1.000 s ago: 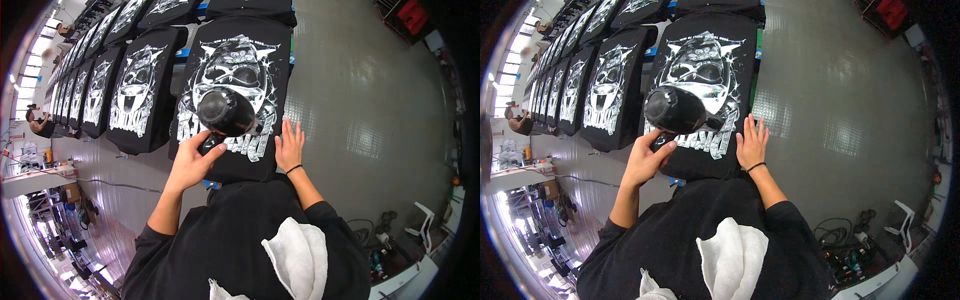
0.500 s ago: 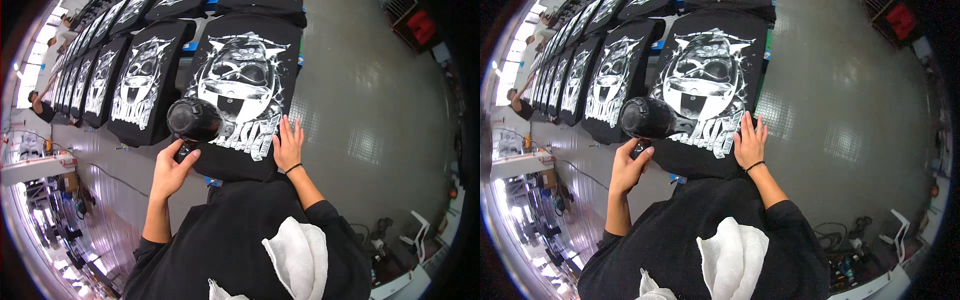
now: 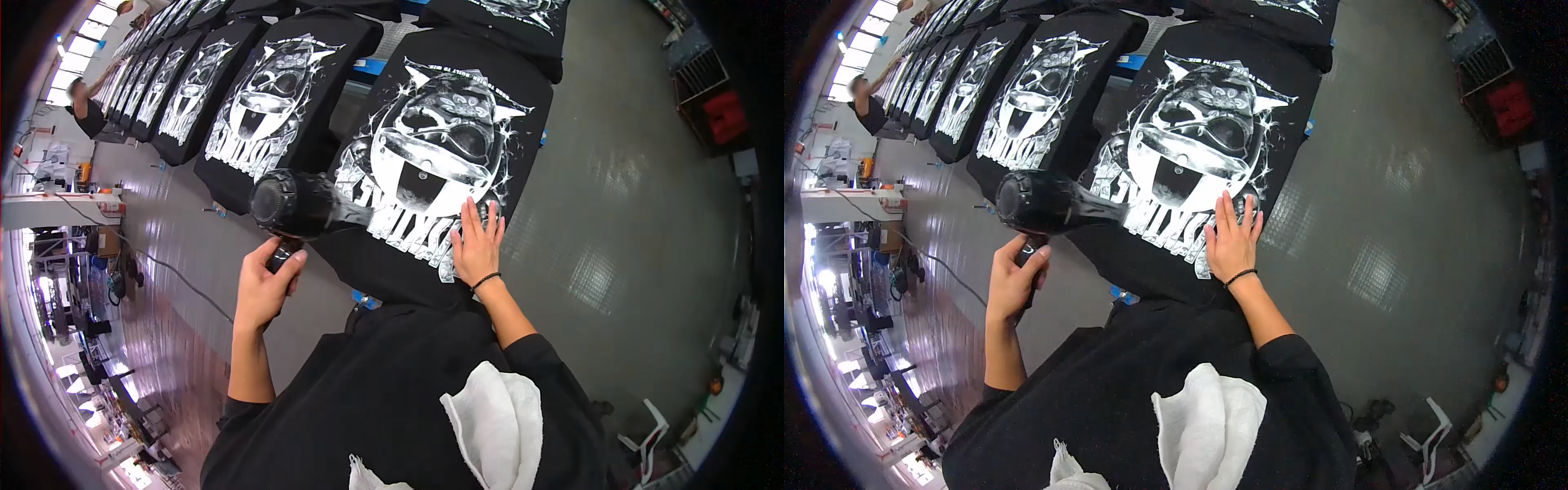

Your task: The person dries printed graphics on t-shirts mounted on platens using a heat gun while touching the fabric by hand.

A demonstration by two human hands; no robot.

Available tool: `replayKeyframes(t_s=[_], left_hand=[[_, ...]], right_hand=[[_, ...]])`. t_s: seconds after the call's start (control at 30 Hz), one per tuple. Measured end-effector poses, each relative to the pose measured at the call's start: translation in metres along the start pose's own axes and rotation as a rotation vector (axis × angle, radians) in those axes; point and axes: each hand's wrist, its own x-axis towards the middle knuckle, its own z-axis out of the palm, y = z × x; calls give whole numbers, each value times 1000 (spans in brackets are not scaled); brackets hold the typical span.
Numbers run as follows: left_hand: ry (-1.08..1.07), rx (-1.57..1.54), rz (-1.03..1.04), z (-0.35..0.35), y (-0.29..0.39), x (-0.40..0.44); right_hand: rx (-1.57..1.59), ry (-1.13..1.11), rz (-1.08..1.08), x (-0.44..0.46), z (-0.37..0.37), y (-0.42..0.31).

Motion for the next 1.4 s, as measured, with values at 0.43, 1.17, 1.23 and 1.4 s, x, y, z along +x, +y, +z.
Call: replayKeyframes(t_s=[0.43,1.17,1.23,1.4], left_hand=[[-40,41,101,18,17,65],[-129,58,86,19,25,72],[-96,56,99,23,25,74],[-1,72,150,19,29,84]], right_hand=[[-87,-14,12,13,4,-9],[-61,12,83,16,0,0],[-63,20,79,15,-1,1],[-62,22,84,11,-4,4]])
